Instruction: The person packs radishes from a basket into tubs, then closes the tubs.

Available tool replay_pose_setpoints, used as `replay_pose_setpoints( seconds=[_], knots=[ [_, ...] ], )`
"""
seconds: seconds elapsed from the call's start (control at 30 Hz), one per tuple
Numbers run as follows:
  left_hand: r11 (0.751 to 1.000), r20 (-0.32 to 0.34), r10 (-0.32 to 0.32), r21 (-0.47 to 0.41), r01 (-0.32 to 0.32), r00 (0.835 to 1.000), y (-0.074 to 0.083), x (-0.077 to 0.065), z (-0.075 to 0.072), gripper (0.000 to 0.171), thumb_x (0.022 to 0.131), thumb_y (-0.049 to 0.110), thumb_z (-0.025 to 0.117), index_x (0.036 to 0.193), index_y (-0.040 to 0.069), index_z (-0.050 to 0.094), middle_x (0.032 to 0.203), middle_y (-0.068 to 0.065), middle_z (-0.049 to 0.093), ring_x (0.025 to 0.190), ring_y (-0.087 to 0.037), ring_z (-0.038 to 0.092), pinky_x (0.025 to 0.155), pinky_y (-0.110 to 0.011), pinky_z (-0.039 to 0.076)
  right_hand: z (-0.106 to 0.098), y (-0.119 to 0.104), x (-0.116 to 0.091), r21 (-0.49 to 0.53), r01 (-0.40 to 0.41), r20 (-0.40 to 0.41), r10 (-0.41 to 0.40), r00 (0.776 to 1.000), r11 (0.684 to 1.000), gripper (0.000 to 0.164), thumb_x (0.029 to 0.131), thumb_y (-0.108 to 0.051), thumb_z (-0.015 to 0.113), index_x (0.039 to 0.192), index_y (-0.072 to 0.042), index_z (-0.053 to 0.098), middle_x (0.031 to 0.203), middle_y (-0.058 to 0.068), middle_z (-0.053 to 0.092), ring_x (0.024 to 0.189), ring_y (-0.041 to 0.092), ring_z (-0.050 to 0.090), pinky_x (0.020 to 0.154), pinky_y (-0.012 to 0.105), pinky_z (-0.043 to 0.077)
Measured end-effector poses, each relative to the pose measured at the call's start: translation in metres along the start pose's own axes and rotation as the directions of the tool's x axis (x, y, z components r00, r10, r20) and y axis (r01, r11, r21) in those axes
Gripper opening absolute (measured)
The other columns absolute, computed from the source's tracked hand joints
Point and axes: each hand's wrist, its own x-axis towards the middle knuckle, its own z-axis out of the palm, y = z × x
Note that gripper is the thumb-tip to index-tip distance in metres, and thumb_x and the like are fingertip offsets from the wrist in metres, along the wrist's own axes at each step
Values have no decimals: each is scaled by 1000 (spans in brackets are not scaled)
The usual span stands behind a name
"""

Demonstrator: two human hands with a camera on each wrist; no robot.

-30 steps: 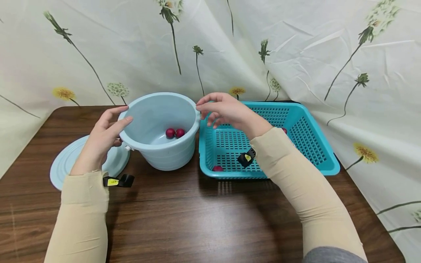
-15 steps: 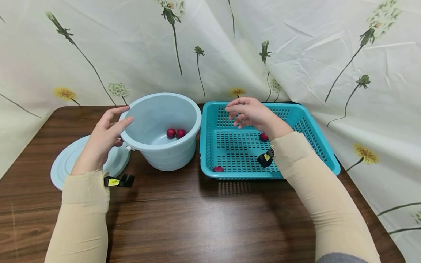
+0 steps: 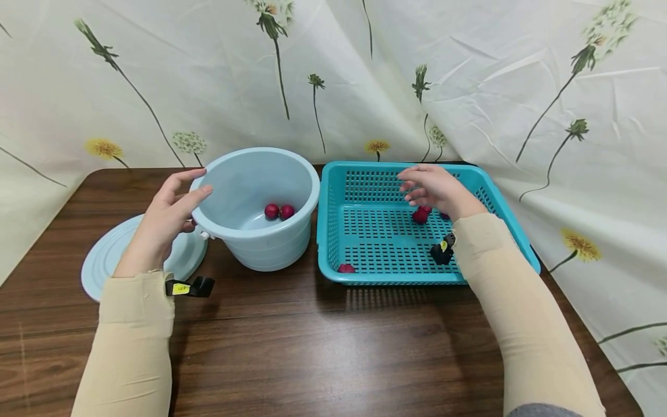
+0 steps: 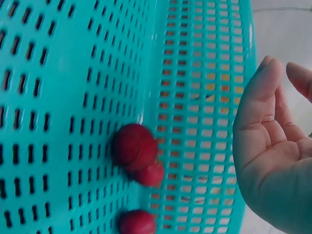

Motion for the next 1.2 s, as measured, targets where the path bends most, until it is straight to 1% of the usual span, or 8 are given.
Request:
replay_pose_setpoints(
  seconds=[0.07, 0.27, 0.37, 0.53, 0.77, 0.93, 1.03, 1.2],
  knots=[
    [1000, -1, -1, -1, 1, 1000, 0, 0, 0, 58, 96, 49, 59, 148, 30, 42, 91, 7, 65, 57, -9, 56, 58, -27, 41, -6, 4, 1, -3, -13, -4, 12, 1000, 1000, 22, 101, -28, 58, 119, -14, 57, 85, -3, 66, 66, 9, 62, 65, 23, 53],
    [1000, -3, -6, -1, 6, 1000, -1, 0, 0, 58, 96, 50, 59, 148, 31, 42, 93, 6, 65, 57, -9, 56, 58, -26, 40, -17, 12, 3, -41, -76, -15, 75, 997, 996, 48, 101, -30, 57, 140, -7, 41, 87, -6, 67, 71, 8, 65, 71, 23, 54],
    [1000, -2, -5, -2, 5, 1000, -1, 0, 0, 58, 96, 49, 59, 148, 31, 42, 92, 6, 65, 57, -9, 56, 58, -26, 41, -20, 15, 4, -42, -95, -21, 95, 995, 995, 52, 101, -31, 58, 143, -7, 40, 87, -6, 67, 73, 9, 66, 71, 23, 55],
    [1000, 1, 6, -7, -6, 1000, -2, 0, 0, 57, 96, 48, 59, 148, 30, 42, 89, 6, 65, 58, -11, 57, 57, -26, 41, -25, 22, 8, -91, -97, -15, 96, 995, 991, 56, 102, -31, 56, 146, -3, 36, 88, -6, 66, 75, 8, 67, 73, 23, 56],
    [1000, 2, -4, -8, 4, 1000, -2, 1, 0, 58, 96, 49, 59, 148, 31, 41, 88, 6, 65, 59, -12, 58, 58, -26, 41, -29, 32, 12, -132, -137, -20, 136, 991, 982, 48, 102, -29, 56, 142, -4, 41, 88, -4, 66, 75, 9, 67, 75, 25, 57],
    [1000, 0, -9, -6, 9, 1000, -3, 2, 0, 58, 96, 49, 59, 148, 31, 41, 86, 7, 64, 58, -12, 57, 58, -27, 40, -32, 36, 14, -120, -162, -15, 161, 987, 979, 44, 103, -26, 55, 139, -5, 43, 86, -4, 67, 72, 8, 67, 76, 26, 57],
    [1000, 0, -7, -3, 7, 1000, -3, 2, 0, 58, 96, 49, 59, 148, 31, 40, 85, 7, 64, 58, -12, 58, 58, -28, 40, -34, 39, 15, -127, -180, -2, 181, 983, 975, 40, 103, -25, 54, 136, -5, 44, 84, -4, 66, 71, 8, 67, 75, 26, 58],
    [1000, 2, -3, -6, 3, 1000, -3, 2, 0, 58, 96, 48, 59, 149, 31, 40, 85, 7, 64, 58, -12, 58, 58, -28, 40, -37, 41, 14, -160, -217, 51, 228, 972, 963, 31, 104, -25, 53, 128, -7, 47, 82, -3, 63, 71, 8, 66, 75, 26, 58]
  ],
)
